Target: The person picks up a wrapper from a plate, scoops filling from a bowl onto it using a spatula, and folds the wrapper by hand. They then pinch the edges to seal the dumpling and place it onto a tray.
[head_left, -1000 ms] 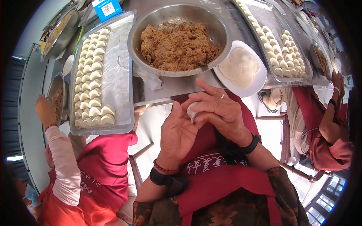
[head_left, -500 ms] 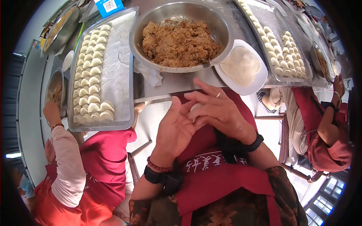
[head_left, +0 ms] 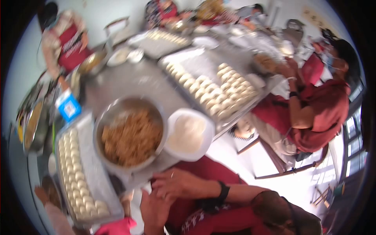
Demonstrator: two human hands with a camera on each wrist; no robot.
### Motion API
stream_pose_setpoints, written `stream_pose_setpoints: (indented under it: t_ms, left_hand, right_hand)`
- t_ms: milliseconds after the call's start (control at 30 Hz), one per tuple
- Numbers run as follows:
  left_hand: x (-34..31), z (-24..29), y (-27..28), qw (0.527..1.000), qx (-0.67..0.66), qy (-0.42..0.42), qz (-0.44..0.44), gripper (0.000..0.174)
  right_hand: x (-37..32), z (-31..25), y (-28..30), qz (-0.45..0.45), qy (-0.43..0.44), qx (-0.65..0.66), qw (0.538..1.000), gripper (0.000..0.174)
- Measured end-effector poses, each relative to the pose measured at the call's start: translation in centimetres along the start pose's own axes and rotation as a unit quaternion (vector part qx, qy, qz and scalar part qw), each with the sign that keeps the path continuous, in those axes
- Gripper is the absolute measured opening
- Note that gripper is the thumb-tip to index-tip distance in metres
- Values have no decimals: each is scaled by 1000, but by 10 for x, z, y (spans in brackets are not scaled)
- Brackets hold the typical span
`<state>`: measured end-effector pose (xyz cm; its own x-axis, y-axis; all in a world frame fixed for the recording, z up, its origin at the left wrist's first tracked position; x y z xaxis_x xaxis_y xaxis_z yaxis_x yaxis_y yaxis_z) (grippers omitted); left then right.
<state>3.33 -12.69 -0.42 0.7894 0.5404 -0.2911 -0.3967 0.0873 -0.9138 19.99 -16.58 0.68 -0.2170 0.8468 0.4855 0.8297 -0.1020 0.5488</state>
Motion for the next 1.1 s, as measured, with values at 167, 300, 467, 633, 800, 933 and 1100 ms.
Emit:
stream_pose_setpoints:
  t_ms: [167,300,467,633,800,933,1100]
  left_hand:
    - [-7,18,-7,999,-31,42,-2,54]
    - [-1,18,-16,999,15,44,-18,58]
    - [4,15,-19,998,33,41,-32,58]
    - [9,12,-31,996,35,52,-57,60]
    - [23,12,-32,991,29,101,-78,65]
    - [35,5,-38,988,46,116,-87,66]
    - [46,6,-44,980,67,165,-88,62]
  right_hand:
    - [-3,9,5,21,-36,48,998,20]
    - [0,9,15,33,-10,70,997,17]
    - [3,4,36,-16,-28,61,998,18]
    - [0,-6,53,-2,-40,68,997,17]
    - [-4,-19,69,19,-132,191,973,16]
    - [-10,-5,75,70,-190,304,931,16]
    - [-8,19,98,91,-293,395,866,17]
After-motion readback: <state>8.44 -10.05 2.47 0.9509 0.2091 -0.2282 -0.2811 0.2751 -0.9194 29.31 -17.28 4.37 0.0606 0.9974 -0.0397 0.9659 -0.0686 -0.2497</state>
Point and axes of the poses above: each hand's wrist, its own x-axis towards the middle knuckle, its own y-axis out of the back of the hand, z = x × y, the point moved 2 cm from there along x, towards the middle knuckle, and after that the axes turned 1 degree about z, right-handed, at the moved point
